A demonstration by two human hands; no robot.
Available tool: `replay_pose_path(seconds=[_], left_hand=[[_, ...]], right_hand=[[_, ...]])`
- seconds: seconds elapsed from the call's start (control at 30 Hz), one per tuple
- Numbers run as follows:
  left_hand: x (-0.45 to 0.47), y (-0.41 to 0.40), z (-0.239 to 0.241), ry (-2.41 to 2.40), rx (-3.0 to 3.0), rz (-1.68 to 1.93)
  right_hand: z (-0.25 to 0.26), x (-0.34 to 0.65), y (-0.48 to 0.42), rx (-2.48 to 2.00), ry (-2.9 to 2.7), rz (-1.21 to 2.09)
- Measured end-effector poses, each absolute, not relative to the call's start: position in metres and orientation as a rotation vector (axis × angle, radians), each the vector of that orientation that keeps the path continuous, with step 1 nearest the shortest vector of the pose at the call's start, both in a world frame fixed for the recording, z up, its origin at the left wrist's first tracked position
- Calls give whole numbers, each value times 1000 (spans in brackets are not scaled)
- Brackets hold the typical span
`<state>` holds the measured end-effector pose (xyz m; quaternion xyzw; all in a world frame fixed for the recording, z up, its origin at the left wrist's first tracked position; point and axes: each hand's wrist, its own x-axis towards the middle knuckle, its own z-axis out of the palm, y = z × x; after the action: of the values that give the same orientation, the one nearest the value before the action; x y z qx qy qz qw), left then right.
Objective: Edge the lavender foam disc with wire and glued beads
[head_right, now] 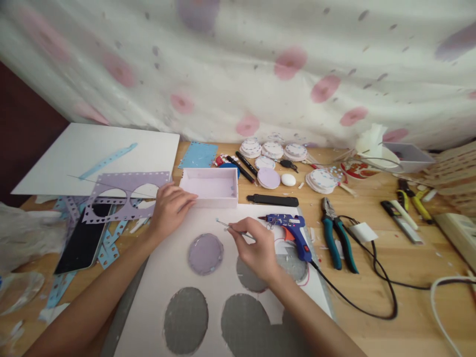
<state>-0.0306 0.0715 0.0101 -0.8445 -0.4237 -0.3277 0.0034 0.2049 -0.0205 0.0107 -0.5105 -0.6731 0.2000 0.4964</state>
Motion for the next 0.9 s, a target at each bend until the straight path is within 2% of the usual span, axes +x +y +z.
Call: replay_pose_path(seconds=[0.13, 0.3, 0.43, 0.7, 0.9], left_hand=[[-14, 67, 17, -1416, -2658, -1306], [6, 39, 11, -1701, -3040, -1802], [10, 30, 0, -1901, -3252, -1776], [10, 31, -4, -1689, -3450, -1668], [10, 31, -2, -1725, -3432, -1678]], right_hand=[[10, 218, -31, -1221, -1464, 415], [4, 218, -38, -1189, -1311, 487], [2, 215, -42, -1152, -1277, 621], [-2, 206, -41, -1171, -1270, 739], [-5, 202, -40, -1201, -1274, 768]])
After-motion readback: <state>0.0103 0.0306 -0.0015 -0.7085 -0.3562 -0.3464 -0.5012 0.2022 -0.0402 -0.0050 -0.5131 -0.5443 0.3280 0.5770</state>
